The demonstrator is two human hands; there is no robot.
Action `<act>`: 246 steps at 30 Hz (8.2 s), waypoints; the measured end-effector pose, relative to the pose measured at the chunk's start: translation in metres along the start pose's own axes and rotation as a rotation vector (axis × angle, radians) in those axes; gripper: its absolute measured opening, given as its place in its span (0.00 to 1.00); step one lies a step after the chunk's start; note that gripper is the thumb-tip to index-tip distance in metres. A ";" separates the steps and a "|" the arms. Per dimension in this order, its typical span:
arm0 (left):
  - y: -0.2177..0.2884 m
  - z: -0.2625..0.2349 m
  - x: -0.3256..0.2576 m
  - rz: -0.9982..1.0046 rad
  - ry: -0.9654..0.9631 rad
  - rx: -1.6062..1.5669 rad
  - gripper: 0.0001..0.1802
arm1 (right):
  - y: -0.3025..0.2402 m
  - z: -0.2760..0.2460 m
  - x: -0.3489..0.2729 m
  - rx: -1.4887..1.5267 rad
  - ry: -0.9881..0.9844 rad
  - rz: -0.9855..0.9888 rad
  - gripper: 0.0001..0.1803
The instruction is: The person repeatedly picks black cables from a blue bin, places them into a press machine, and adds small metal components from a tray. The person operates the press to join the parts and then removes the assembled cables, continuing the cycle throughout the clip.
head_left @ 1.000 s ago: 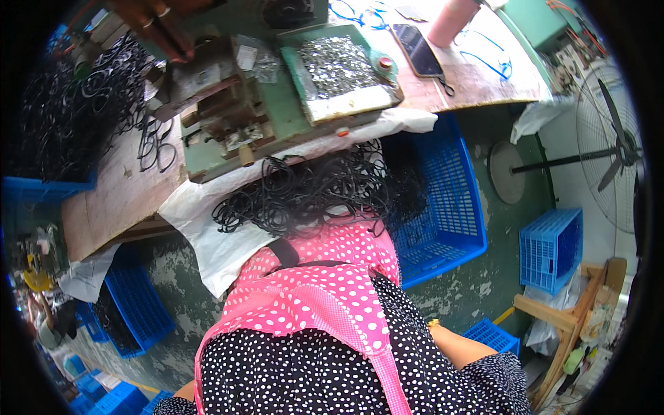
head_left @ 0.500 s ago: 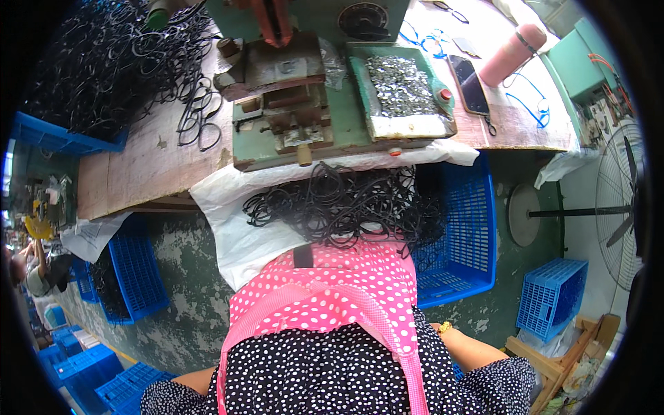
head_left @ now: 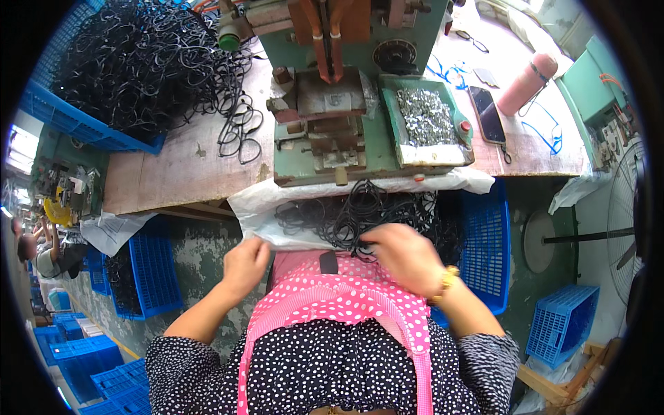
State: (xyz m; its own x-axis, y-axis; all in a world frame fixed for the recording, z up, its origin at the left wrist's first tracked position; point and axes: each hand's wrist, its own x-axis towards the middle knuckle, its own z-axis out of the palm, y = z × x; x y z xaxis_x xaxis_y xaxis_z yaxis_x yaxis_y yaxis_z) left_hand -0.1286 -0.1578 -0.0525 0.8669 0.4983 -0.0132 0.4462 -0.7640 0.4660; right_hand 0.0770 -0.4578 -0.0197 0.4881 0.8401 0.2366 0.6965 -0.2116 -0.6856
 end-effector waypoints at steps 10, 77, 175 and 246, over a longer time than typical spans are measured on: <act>0.008 -0.004 -0.007 0.382 -0.187 0.059 0.16 | 0.029 0.030 0.016 -0.466 -0.194 -0.007 0.25; 0.105 0.001 0.026 -0.478 -0.506 -0.968 0.09 | 0.284 0.164 -0.198 0.321 -0.530 1.241 0.48; 0.074 -0.088 0.126 0.002 0.334 -1.168 0.13 | 0.000 -0.070 0.154 0.886 0.580 0.088 0.08; -0.020 -0.077 0.185 0.347 0.330 0.271 0.15 | 0.083 -0.054 0.127 -0.169 0.913 0.104 0.05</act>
State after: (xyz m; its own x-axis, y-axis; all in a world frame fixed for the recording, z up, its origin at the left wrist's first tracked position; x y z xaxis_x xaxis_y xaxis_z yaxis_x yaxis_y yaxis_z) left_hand 0.0055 -0.0186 0.0034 0.8772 0.2674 0.3988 0.2258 -0.9627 0.1488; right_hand 0.2249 -0.3956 -0.0097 0.7267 0.1104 0.6780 0.6583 -0.3940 -0.6414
